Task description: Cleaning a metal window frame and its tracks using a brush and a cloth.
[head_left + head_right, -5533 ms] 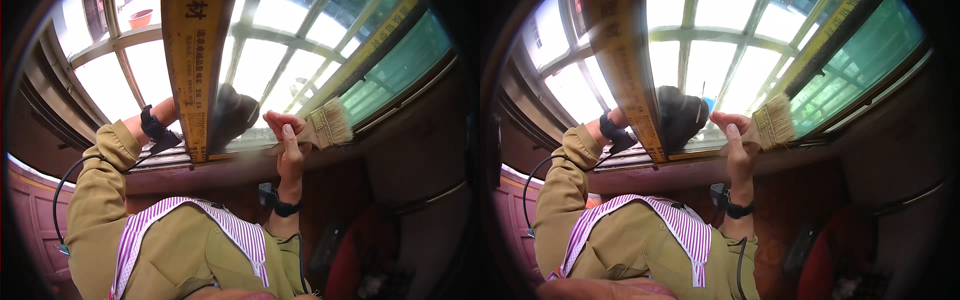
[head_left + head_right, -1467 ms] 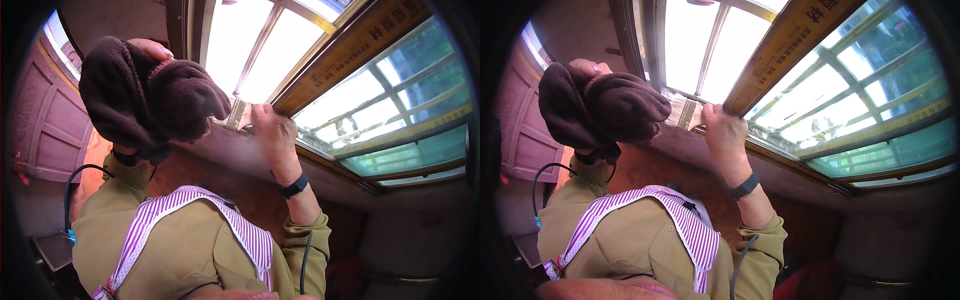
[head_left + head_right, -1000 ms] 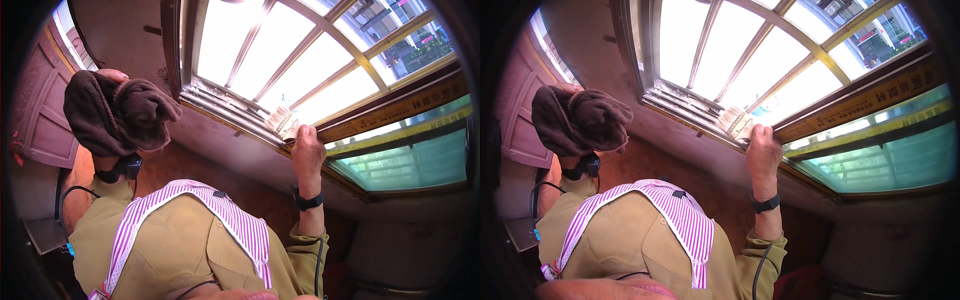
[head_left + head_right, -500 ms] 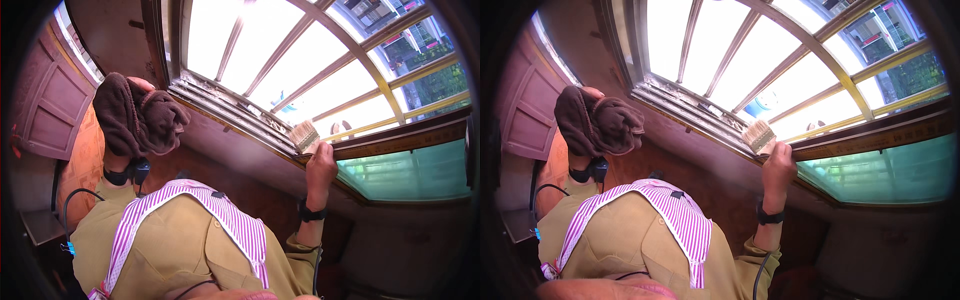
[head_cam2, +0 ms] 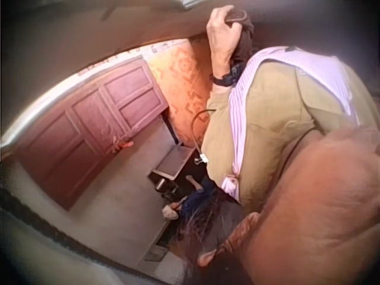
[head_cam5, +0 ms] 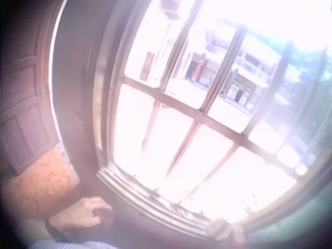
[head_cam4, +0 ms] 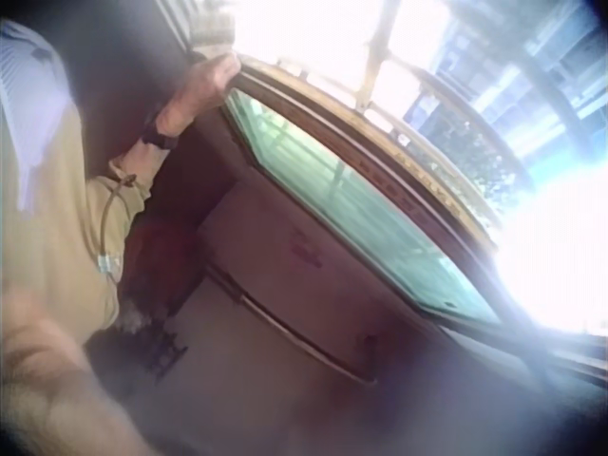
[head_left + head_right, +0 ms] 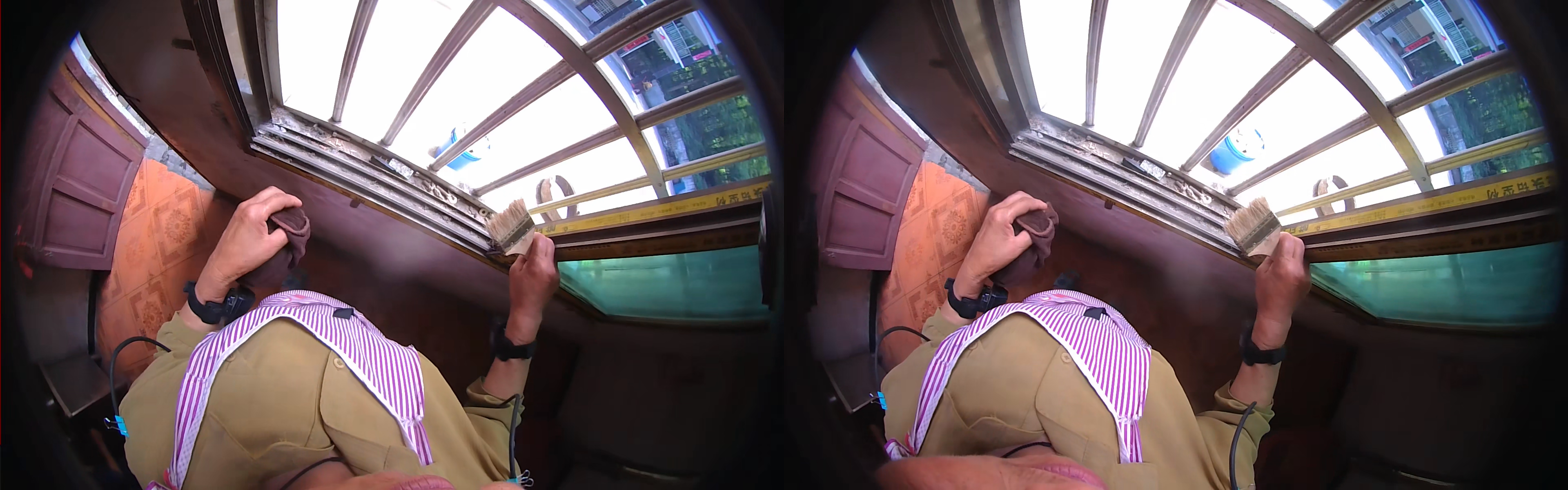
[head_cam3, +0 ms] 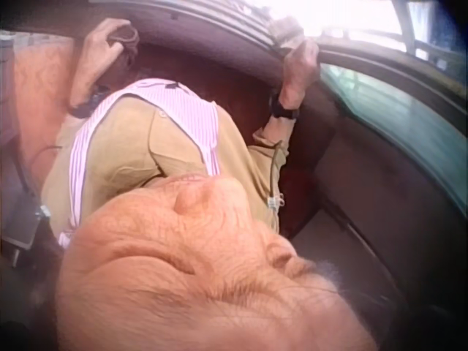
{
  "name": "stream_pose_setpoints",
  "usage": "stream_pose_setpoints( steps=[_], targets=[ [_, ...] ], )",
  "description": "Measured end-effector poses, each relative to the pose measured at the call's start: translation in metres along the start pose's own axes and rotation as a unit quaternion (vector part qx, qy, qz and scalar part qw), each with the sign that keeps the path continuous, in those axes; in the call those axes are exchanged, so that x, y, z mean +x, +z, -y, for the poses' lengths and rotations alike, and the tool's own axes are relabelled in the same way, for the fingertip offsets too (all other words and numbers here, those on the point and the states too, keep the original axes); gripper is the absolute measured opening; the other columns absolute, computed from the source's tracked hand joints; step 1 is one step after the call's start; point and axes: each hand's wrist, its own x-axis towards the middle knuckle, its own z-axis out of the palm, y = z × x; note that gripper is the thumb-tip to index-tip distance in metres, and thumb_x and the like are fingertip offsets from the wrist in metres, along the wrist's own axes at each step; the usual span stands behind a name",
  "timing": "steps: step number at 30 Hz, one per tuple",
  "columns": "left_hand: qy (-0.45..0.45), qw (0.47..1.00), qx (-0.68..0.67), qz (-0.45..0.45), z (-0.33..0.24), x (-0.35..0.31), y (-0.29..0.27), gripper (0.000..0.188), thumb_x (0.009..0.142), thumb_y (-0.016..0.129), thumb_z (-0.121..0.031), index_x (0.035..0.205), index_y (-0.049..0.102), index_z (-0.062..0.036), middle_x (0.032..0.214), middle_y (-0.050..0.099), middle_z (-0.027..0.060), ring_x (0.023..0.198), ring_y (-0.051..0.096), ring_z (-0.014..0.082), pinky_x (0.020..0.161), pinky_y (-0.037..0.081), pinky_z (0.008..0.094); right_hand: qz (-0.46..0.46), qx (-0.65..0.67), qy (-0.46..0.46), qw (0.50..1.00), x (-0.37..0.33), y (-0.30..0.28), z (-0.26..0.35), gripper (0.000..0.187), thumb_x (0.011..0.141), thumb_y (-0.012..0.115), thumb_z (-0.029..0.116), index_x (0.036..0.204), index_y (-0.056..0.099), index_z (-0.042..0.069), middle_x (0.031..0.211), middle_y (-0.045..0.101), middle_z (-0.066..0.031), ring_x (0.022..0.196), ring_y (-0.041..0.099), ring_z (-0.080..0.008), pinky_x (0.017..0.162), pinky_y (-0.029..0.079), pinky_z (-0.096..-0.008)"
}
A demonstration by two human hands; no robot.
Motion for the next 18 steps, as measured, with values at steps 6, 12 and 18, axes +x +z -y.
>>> stream_pose_setpoints(
  steps=[6, 12, 18],
  targets=[
    [-0.031, 0.984, -0.097, 0.147, 0.009, -0.014, 0.033, 0.033, 0.066, 0.053, -0.005, 0.097, 0.064, -0.0011, 0.095, 0.061, 0.0126, 0.089, 0.061, 0.0294, 0.083, 0.048, 0.0341, 0.032, 0.206, 0.119, 0.971, -0.018, 0.000, 0.009, 0.021, 0.080, 0.052, -0.005, 0.099, 0.055, 0.004, 0.083, 0.060, -0.0123, 0.072, 0.061, -0.0256, 0.064, 0.049, -0.0341],
    [-0.063, 0.951, -0.196, 0.229, -0.003, -0.016, 0.069, 0.045, 0.081, 0.059, -0.032, 0.111, 0.060, 0.0013, 0.098, 0.059, 0.0163, 0.096, 0.059, 0.0301, 0.088, 0.045, 0.0357, 0.247, 0.356, 0.139, 0.891, -0.042, 0.030, 0.100, 0.022, 0.082, 0.056, 0.007, 0.103, 0.049, 0.002, 0.088, 0.061, -0.0258, 0.084, 0.058, -0.0449, 0.069, 0.045, -0.0493],
    [-0.172, 0.924, -0.319, 0.119, -0.004, -0.016, 0.108, 0.055, 0.096, 0.040, -0.047, 0.117, 0.056, 0.0009, 0.108, 0.060, 0.0121, 0.101, 0.056, 0.0201, 0.089, 0.043, 0.0300, 0.300, 0.491, -0.026, 0.817, -0.037, 0.032, 0.169, 0.028, 0.082, 0.058, 0.008, 0.109, 0.051, 0.003, 0.101, 0.056, -0.0197, 0.090, 0.055, -0.0410, 0.076, 0.046, -0.0436]
  ],
)
